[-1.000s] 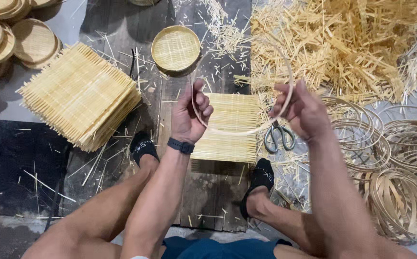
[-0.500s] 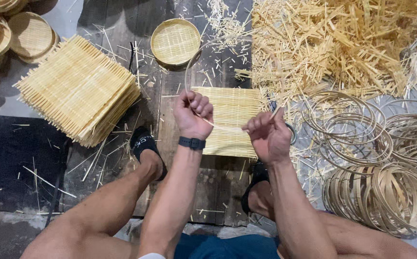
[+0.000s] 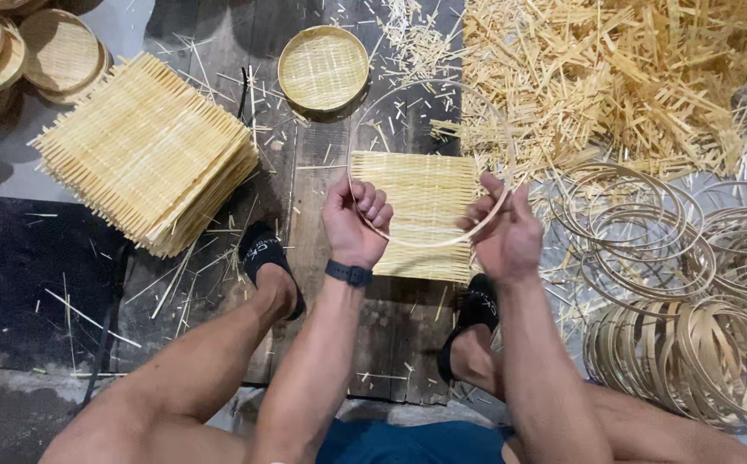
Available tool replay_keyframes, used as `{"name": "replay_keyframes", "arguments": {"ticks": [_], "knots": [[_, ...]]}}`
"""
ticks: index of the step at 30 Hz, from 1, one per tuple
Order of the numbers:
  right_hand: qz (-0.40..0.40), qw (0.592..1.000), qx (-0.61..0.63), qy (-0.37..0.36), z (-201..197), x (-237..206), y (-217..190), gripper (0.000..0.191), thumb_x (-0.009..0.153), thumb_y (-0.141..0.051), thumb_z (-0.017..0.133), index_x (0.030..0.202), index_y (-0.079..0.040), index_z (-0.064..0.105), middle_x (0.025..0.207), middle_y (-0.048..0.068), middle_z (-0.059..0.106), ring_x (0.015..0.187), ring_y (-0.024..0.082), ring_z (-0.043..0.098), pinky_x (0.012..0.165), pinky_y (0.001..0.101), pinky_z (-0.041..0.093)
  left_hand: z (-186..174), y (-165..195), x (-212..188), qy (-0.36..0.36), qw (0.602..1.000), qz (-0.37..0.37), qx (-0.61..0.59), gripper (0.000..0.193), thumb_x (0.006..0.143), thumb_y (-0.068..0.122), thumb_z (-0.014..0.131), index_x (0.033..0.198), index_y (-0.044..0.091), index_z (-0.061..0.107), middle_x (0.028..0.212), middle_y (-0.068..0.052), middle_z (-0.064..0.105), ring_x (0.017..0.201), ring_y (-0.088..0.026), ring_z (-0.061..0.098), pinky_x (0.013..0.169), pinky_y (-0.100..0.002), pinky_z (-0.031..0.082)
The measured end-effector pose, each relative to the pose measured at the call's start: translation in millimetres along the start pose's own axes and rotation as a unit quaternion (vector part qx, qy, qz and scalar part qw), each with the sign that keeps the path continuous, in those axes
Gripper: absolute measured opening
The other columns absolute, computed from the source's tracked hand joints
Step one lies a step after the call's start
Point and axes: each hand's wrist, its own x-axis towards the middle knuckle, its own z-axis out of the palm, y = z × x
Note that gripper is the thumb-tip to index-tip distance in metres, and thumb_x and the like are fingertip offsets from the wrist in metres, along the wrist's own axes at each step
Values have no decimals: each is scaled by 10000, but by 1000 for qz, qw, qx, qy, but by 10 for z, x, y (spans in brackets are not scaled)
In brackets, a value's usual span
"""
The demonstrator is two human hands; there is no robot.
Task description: The person sits on the floor of a workshop and assembles bamboo steamer lids. They fit a woven bamboo mat into a round bamboo rim, press the rim down over the mat with a wooden block, trim the protruding mat ends with scissors, and place finished lids onto a stack.
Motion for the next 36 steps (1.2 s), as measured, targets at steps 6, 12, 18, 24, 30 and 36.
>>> {"name": "replay_keyframes", "arguments": {"ticks": [6, 12, 18, 24, 30, 36], "knots": [[53, 996, 1, -68, -337, 234, -110, 434, 1042, -395, 595, 762, -64, 619, 605, -13, 390, 570, 139, 393, 463, 280, 319, 12, 403, 137, 31, 971, -61, 230, 289, 974, 287, 590, 790, 66, 615, 595, 14, 441, 502, -97, 389, 432, -242, 302], [90, 990, 22, -105, -436, 313, 30, 555, 1076, -363, 606, 604, -140, 417, 569, -21, 320, 513, 106, 319, 410, 244, 276, -110, 493, 318, 49, 970, -104, 215, 349, 990, 295, 699, 728, 110, 562, 548, 48, 405, 424, -60, 332, 358, -211, 230], [43, 987, -145, 46, -424, 350, 54, 342, 958, -357, 577, 854, -70, 731, 633, 18, 566, 598, 142, 550, 515, 273, 486, -288, 448, 396, 65, 976, -71, 196, 308, 969, 337, 678, 796, 86, 630, 549, 44, 400, 432, -55, 343, 372, -199, 243], [-64, 879, -459, 115, -739, 694, 363, 185, 856, -112, 783, 1003, -10, 738, 845, 65, 733, 741, 132, 682, 606, 310, 569, -929, 342, 581, 107, 863, 162, 467, 133, 852, 152, 779, 966, 97, 740, 707, 32, 597, 561, -55, 505, 477, -229, 400], [-162, 732, -654, 100, -1089, 967, 755, 234, 805, -108, 811, 1008, 3, 779, 837, 125, 761, 739, 172, 717, 723, 326, 576, -1448, 306, 691, 122, 535, 249, 798, 223, 766, 135, 827, 973, 54, 819, 851, -129, 755, 742, -223, 726, 705, -338, 573], [-135, 728, -664, 105, -1218, 950, 818, 231, 813, -140, 791, 1014, -27, 788, 805, 124, 757, 704, 201, 726, 718, 329, 574, -1424, 325, 696, 166, 557, 159, 798, 251, 718, 113, 841, 965, 71, 821, 838, -128, 781, 743, -203, 756, 710, -315, 585]]}}
